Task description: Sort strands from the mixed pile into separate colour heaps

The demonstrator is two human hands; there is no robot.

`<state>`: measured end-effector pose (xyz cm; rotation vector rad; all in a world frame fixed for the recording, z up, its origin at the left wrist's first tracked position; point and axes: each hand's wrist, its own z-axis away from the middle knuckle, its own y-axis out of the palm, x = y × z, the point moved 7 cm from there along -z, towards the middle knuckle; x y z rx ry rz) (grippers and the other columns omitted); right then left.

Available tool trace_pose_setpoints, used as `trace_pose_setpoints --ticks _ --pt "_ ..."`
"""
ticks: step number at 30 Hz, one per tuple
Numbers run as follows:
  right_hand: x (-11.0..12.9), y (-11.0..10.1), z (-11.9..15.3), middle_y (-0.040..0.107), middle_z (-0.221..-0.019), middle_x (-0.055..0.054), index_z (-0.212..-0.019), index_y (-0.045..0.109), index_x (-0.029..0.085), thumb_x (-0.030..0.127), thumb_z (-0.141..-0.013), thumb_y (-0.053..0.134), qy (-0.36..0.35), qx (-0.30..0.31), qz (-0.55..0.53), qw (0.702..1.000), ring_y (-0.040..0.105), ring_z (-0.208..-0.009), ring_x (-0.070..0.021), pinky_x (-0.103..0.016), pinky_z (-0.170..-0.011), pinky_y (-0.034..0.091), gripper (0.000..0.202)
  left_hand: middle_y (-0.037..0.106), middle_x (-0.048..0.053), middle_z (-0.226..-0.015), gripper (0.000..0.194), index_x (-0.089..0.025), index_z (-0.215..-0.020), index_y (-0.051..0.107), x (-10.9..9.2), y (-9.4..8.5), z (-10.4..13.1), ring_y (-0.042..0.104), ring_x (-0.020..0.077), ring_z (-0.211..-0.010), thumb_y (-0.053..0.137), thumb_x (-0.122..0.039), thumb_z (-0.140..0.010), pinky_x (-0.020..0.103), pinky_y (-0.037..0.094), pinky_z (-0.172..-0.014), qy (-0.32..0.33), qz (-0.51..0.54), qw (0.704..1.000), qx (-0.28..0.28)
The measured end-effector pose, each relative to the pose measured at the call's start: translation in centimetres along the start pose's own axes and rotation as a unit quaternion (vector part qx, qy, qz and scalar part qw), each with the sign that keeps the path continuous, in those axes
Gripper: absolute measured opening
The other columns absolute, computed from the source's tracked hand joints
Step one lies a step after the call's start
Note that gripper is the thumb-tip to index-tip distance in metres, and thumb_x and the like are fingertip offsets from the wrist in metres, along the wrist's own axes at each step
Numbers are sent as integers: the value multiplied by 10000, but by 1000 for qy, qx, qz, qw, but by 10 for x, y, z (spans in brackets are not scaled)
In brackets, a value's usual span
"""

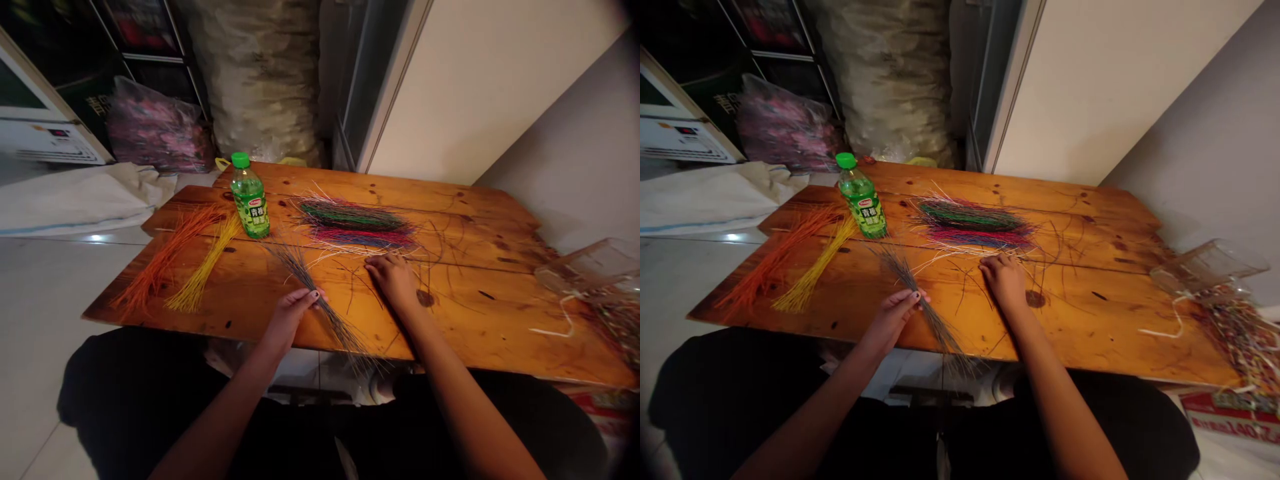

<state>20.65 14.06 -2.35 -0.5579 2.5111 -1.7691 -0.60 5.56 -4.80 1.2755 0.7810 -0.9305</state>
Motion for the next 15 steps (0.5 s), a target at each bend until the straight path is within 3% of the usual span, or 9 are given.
trace_pose_setpoints --ticks 5,8,12,15 --pt "4 -4 0 630 -821 -58 -807 664 197 304 -842 482 3 -35 -13 999 515 -805 -214 -312 -705 364 215 666 33 -728 170 -180 -709 712 0 0 0 548 129 -721 692 -338 -650 230 411 -689 2 -2 1000 2" --pt "3 -24 1 621 -800 -59 -794 640 179 325 -843 485 18 -116 -62 991 516 -753 -195 -309 -687 377 219 665 35 -736 169 -179 -691 706 1 0 -1 543 127 -711 691 -343 -653 232 412 -687 6 -2 1000 4" --pt "-3 -72 8 606 -784 -30 -824 614 179 360 -825 522 85 -275 -203 936 499 -684 -154 -287 -655 391 203 666 42 -753 180 -172 -689 700 1 -1 0 550 136 -731 683 -349 -660 239 418 -694 10 -6 1000 3" --pt "-11 -97 14 587 -793 -18 -851 608 196 381 -796 554 146 -342 -312 874 504 -676 -147 -269 -596 386 200 668 44 -750 184 -169 -695 701 0 -1 0 555 140 -731 684 -348 -656 243 420 -695 10 -9 1000 -2"
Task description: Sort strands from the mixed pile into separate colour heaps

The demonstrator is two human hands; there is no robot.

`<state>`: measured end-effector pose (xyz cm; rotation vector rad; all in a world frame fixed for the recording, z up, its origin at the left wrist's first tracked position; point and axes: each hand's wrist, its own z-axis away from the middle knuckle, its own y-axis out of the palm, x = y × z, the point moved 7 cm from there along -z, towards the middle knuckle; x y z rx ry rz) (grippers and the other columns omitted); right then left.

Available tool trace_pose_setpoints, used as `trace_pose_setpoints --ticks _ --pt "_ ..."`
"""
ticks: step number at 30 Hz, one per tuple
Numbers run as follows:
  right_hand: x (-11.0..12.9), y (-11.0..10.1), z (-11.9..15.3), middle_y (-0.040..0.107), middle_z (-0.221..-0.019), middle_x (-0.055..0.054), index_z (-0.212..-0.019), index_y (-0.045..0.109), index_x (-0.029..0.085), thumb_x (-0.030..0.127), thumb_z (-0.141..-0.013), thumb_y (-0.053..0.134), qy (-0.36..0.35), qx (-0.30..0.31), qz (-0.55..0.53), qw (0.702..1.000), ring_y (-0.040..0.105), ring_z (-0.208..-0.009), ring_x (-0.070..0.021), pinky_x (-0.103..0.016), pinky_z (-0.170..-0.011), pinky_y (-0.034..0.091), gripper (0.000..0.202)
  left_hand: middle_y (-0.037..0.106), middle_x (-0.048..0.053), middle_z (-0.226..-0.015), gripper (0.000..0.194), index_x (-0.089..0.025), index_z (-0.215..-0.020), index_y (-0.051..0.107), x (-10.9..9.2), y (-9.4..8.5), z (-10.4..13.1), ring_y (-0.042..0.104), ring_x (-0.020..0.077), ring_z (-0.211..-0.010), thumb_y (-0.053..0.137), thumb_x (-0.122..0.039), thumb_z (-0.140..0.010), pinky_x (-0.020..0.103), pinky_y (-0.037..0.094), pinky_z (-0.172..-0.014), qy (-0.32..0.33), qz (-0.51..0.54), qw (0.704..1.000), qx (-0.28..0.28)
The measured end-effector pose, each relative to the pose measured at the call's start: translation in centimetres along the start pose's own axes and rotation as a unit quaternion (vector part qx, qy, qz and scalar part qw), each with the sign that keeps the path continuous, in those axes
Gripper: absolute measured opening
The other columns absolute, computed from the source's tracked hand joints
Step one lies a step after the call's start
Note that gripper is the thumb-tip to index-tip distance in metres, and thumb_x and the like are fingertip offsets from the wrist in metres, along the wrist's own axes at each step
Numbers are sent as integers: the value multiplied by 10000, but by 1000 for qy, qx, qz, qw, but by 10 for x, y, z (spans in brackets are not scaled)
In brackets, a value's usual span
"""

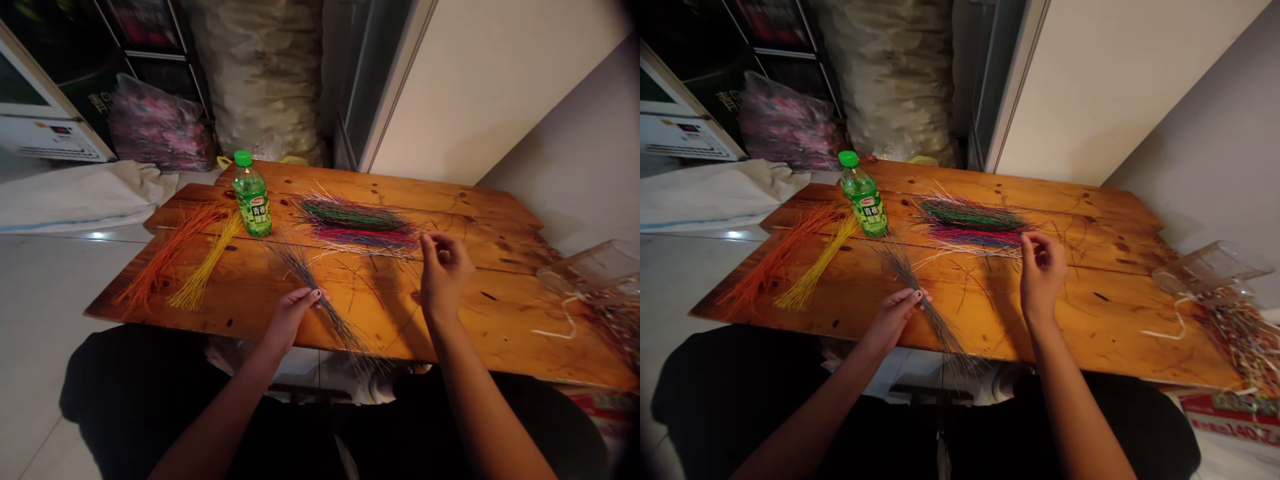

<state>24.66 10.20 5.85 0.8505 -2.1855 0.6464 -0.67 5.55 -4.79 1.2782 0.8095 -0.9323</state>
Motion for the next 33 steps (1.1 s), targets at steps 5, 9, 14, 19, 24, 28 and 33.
trace_pose_setpoints --ticks 5,9,14,19,24,28,33 --pt "1 -13 -10 574 -782 0 -791 577 209 347 -746 609 92 -49 -156 982 521 -667 -132 -237 -525 362 149 668 34 -748 159 -175 -705 706 -1 1 0 554 127 -723 678 -327 -671 229 414 -690 3 7 1000 7" --pt "12 -10 -8 575 -741 20 -797 540 206 279 -757 601 80 -39 -220 971 519 -620 -102 -212 -498 348 103 667 34 -740 153 -175 -707 707 0 1 -1 565 128 -739 687 -321 -667 218 421 -671 5 27 1000 14" --pt "44 0 15 635 -822 -5 -837 511 225 223 -795 566 -55 42 -184 980 616 -782 -154 -291 -620 461 69 673 35 -777 172 -177 -707 705 5 -5 -4 586 115 -753 736 -318 -613 195 434 -676 -41 92 995 -2" --pt "89 25 69 688 -918 -34 -850 536 222 77 -767 577 -400 224 -48 887 622 -717 -141 -314 -635 446 172 670 47 -778 174 -166 -712 706 11 -3 -4 593 111 -727 754 -288 -597 188 441 -654 -106 107 988 46" --pt "96 47 105 684 -988 -43 -834 570 178 92 -788 572 -489 314 22 813 564 -707 -130 -304 -634 398 97 664 48 -765 150 -160 -721 708 8 0 -2 577 108 -723 727 -279 -633 187 432 -648 -88 90 990 63" --pt "90 54 111 677 -991 -36 -886 586 179 129 -810 560 -478 356 34 802 539 -746 -140 -310 -663 384 95 664 47 -745 170 -159 -696 708 6 0 -2 569 104 -705 751 -290 -597 192 430 -641 -74 97 992 42" --pt "87 55 111 658 -1046 -45 -960 596 190 143 -838 517 -471 387 38 792 523 -780 -149 -316 -676 385 153 672 41 -766 160 -169 -707 712 7 -1 -4 572 97 -710 743 -290 -606 194 434 -663 -68 100 992 33"
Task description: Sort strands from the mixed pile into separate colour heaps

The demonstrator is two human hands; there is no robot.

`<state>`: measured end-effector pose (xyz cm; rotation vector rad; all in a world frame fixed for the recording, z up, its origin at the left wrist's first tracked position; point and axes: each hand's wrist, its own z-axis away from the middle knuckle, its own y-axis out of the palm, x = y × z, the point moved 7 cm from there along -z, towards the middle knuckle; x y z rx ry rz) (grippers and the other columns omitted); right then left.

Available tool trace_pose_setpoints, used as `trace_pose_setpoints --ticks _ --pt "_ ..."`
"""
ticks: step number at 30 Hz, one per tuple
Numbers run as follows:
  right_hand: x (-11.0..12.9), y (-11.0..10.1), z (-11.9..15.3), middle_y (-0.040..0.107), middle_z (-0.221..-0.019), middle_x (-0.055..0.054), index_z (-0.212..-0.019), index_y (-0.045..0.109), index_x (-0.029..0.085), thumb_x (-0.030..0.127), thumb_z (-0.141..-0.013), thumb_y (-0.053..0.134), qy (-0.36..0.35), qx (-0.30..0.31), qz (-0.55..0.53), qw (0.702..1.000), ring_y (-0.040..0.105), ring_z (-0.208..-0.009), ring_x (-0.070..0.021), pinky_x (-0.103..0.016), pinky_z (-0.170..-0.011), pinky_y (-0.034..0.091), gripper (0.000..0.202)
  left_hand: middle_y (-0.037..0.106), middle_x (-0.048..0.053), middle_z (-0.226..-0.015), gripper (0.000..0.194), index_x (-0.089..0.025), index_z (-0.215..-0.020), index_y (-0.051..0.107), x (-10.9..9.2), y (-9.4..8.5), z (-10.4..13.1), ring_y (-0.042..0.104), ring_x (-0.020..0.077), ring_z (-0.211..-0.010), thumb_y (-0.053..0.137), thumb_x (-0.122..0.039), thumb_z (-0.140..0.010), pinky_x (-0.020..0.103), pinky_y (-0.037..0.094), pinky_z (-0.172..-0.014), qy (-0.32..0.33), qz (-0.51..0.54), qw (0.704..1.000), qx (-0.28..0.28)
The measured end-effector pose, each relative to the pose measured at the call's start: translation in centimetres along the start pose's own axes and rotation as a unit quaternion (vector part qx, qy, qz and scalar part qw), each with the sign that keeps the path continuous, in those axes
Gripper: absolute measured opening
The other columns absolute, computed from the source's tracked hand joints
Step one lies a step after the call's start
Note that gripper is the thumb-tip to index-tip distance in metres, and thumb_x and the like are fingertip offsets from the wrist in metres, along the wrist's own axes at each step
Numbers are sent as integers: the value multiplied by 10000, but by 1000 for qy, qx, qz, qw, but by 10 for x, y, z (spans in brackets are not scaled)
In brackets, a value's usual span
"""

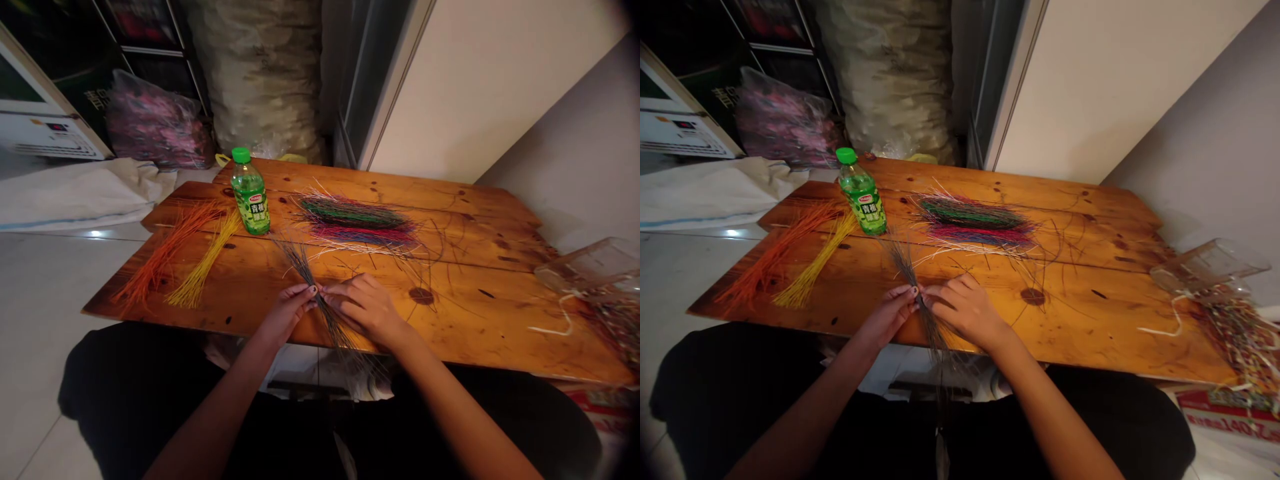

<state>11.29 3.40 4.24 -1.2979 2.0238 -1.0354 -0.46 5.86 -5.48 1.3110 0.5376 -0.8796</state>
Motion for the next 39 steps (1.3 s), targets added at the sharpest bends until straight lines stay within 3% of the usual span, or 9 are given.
trace_pose_setpoints --ticks 7,13,21,32,39 --pt "-2 -1 0 661 -1016 -34 -1021 602 202 161 -840 525 1 -1 -19 1000 508 -816 -160 -316 -673 392 201 664 46 -749 164 -163 -721 713 0 0 0 571 105 -696 737 -287 -614 202 440 -658 0 -13 1000 3" --pt "-4 0 3 652 -860 -34 -1081 597 225 144 -829 538 11 -19 -16 1000 476 -746 -162 -308 -636 371 271 661 35 -722 188 -168 -721 719 -2 5 1 558 93 -689 751 -304 -595 183 434 -644 0 -34 999 13" --pt "-11 2 0 530 -644 -24 -964 669 230 197 -868 478 65 -20 -28 997 403 -637 -147 -277 -559 321 216 665 37 -719 174 -160 -690 711 -3 7 2 564 104 -695 751 -286 -576 200 428 -637 3 -45 999 -1" --pt "-16 10 3 515 -671 -23 -1012 648 232 233 -889 434 75 7 -33 997 430 -661 -147 -268 -595 349 247 660 31 -712 140 -162 -672 704 -3 3 -1 556 99 -674 741 -273 -596 197 427 -614 28 -27 999 -14" --pt "-15 12 2 600 -706 -28 -1027 628 198 235 -885 447 75 27 -88 993 524 -683 -142 -267 -633 405 233 665 26 -720 110 -167 -679 709 -7 -1 0 543 83 -651 723 -265 -630 183 425 -604 64 -40 997 -35"
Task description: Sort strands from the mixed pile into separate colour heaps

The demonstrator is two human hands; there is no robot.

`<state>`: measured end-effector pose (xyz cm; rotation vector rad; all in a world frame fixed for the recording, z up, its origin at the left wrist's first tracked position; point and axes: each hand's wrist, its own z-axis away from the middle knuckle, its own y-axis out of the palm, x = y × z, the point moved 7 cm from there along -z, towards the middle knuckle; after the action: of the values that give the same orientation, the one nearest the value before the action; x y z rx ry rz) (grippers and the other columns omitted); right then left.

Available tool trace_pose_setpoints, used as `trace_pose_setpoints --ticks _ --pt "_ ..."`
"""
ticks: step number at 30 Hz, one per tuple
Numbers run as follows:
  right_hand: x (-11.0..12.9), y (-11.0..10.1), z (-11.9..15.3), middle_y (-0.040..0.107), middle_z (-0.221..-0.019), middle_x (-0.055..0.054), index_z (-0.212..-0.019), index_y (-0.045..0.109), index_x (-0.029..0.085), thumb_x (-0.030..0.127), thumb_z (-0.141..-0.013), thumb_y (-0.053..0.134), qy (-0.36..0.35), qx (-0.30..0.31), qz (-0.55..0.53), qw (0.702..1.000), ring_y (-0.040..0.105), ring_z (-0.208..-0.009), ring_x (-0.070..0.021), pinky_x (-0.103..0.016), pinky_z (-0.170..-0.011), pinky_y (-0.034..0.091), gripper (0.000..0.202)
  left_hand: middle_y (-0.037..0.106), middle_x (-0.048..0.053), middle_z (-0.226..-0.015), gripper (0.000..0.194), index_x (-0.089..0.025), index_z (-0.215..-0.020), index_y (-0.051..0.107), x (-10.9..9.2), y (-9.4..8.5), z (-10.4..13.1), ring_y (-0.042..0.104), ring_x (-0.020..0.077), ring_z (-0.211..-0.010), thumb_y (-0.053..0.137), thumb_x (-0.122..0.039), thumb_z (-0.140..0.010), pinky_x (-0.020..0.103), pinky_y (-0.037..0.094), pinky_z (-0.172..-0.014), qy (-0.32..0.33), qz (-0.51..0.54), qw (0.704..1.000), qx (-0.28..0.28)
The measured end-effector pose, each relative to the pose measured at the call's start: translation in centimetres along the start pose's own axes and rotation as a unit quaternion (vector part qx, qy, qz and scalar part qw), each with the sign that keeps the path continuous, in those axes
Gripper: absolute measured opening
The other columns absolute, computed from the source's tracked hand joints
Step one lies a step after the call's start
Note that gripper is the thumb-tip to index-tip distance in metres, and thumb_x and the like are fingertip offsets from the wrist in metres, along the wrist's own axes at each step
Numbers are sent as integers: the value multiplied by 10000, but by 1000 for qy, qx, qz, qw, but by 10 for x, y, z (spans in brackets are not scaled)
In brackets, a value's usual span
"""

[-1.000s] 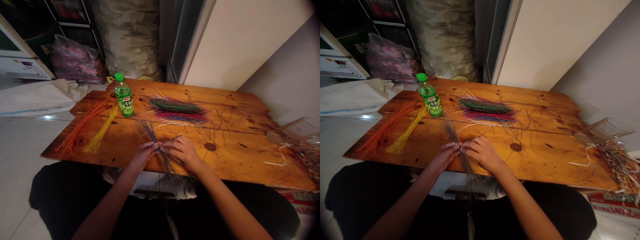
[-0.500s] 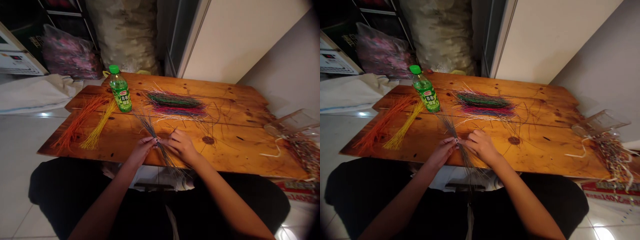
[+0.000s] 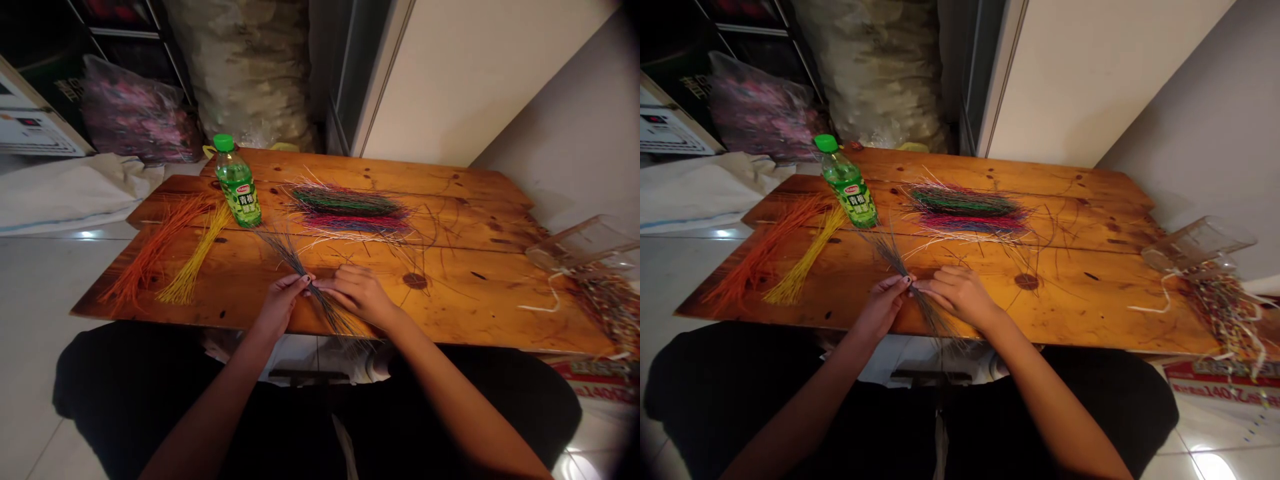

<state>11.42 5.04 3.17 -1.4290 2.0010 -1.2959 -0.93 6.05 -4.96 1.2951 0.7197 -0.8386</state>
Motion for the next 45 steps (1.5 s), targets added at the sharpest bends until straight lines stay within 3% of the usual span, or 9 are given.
trace_pose_setpoints --ticks 4,8,12,15,23,34,37,40,45 --pt "-24 -13 6 682 -852 -34 -998 631 221 260 -884 452 77 -43 -22 996 601 -755 -142 -268 -679 442 216 673 38 -774 130 -170 -693 707 -2 -5 -1 570 108 -729 728 -275 -621 190 431 -624 0 6 1000 -27" --pt "-83 -45 35 681 -828 -52 -910 654 207 366 -864 459 274 -123 74 951 600 -696 -162 -275 -609 431 255 674 47 -788 137 -161 -681 701 -4 -4 -1 574 113 -754 721 -285 -628 190 427 -632 2 -1 1000 -29" --pt "-133 -60 76 656 -754 -51 -875 658 208 410 -819 497 434 -43 162 885 565 -604 -169 -264 -520 363 265 675 42 -789 131 -162 -671 700 -5 -3 -1 573 110 -747 712 -288 -637 191 420 -631 9 -11 1000 -22" --pt "-151 -57 102 644 -707 -57 -847 661 195 400 -784 521 504 36 164 847 560 -581 -170 -256 -496 334 256 675 38 -784 124 -168 -677 703 -4 -3 -1 569 105 -733 711 -287 -643 191 422 -630 11 -6 1000 -22" --pt "-155 -47 115 661 -817 -88 -904 643 198 403 -768 520 535 93 190 818 584 -656 -198 -264 -513 334 275 677 26 -762 116 -182 -683 708 -4 -2 -1 568 100 -728 712 -292 -646 180 423 -625 10 -18 1000 -16" --pt "-159 -46 117 658 -676 -89 -770 694 197 426 -745 485 580 92 155 795 589 -640 -214 -272 -508 327 312 677 13 -753 99 -190 -670 707 -4 -2 -1 574 98 -735 705 -287 -652 170 423 -614 19 -23 999 -11" --pt "-159 -59 115 659 -704 -90 -766 679 189 422 -720 511 579 43 153 799 584 -651 -218 -280 -527 342 292 677 18 -752 105 -187 -675 708 -5 -2 -1 571 100 -723 700 -289 -655 178 423 -618 21 -30 999 -16" --pt "-156 -81 114 627 -649 -64 -713 646 179 401 -674 560 587 -67 106 799 561 -620 -196 -280 -538 354 241 677 27 -750 116 -183 -679 709 -4 -2 -1 574 109 -725 700 -295 -651 190 428 -623 18 -35 999 -18" --pt "-147 -102 111 568 -669 0 -678 600 187 353 -619 635 561 -292 -217 743 483 -557 -93 -201 -468 345 180 678 24 -730 137 -181 -676 708 -5 -3 0 567 105 -689 702 -313 -640 201 428 -644 14 -70 997 -22"
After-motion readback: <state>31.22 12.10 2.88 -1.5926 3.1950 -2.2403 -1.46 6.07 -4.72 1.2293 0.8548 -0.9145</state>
